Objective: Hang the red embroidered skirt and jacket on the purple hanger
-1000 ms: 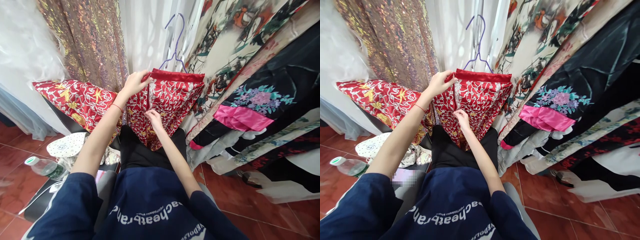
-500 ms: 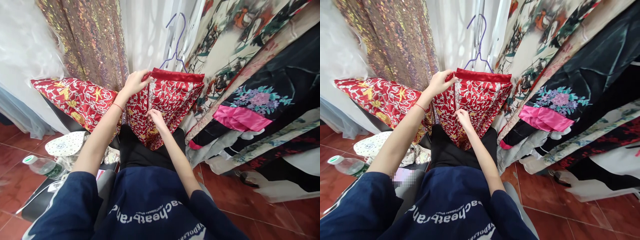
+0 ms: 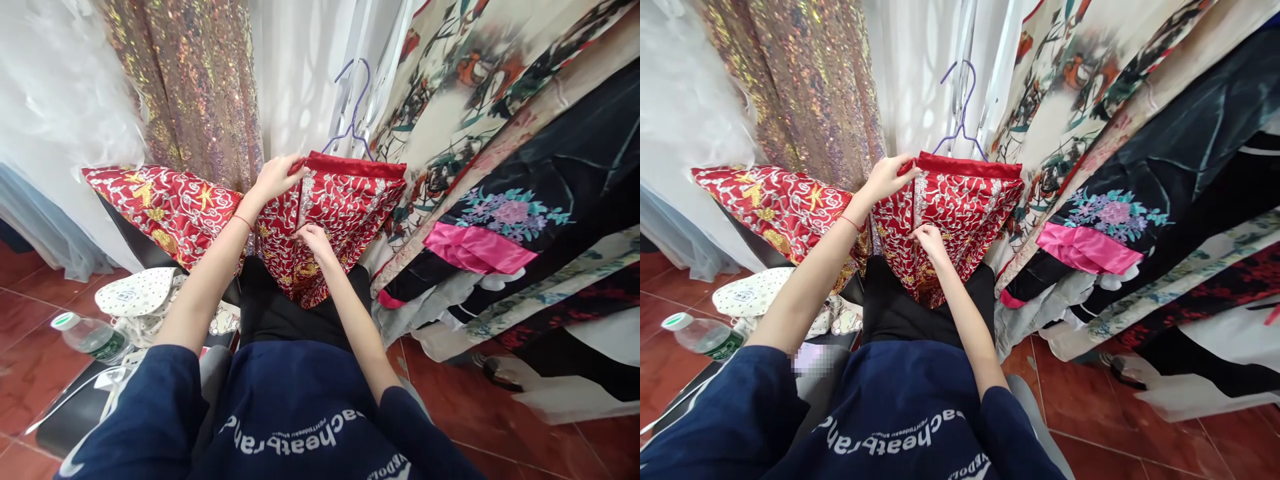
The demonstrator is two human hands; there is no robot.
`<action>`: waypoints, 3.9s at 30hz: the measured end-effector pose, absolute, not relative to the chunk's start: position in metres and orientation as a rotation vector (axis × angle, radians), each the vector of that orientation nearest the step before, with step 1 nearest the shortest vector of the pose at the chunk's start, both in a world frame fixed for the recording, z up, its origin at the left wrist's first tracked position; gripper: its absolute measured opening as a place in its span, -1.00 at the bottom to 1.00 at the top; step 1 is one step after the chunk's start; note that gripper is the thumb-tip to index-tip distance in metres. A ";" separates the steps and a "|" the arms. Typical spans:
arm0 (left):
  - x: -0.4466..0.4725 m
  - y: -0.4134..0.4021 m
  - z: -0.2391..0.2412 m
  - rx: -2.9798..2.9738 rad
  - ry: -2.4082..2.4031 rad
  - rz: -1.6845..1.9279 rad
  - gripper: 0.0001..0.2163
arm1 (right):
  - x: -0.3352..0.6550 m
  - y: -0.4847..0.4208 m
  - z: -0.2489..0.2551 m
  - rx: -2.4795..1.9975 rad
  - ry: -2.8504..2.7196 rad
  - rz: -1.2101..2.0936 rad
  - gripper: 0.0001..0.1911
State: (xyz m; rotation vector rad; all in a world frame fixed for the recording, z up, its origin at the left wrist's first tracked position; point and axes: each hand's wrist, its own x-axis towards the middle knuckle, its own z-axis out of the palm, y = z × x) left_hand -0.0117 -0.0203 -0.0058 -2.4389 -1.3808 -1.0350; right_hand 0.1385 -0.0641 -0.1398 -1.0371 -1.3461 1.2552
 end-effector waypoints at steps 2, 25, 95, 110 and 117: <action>-0.012 -0.020 -0.006 -2.450 -1.372 -1.042 -0.75 | 0.139 -0.062 -0.142 -1.034 -1.337 1.262 -0.81; -0.014 -0.013 -0.007 -2.429 -1.374 -1.069 -0.75 | 0.144 -0.080 -0.134 -0.904 -1.419 0.968 -0.89; -0.011 -0.015 -0.012 -2.432 -1.399 -1.148 -0.78 | 0.142 -0.087 -0.127 -0.892 -1.384 1.198 -0.84; -0.013 -0.012 -0.013 -2.453 -1.338 -1.173 -0.78 | 0.137 -0.086 -0.134 -0.738 -1.231 1.267 -0.84; -0.012 -0.013 -0.012 -2.440 -1.375 -1.167 -0.78 | 0.146 -0.092 -0.123 -0.764 -1.307 1.259 -0.80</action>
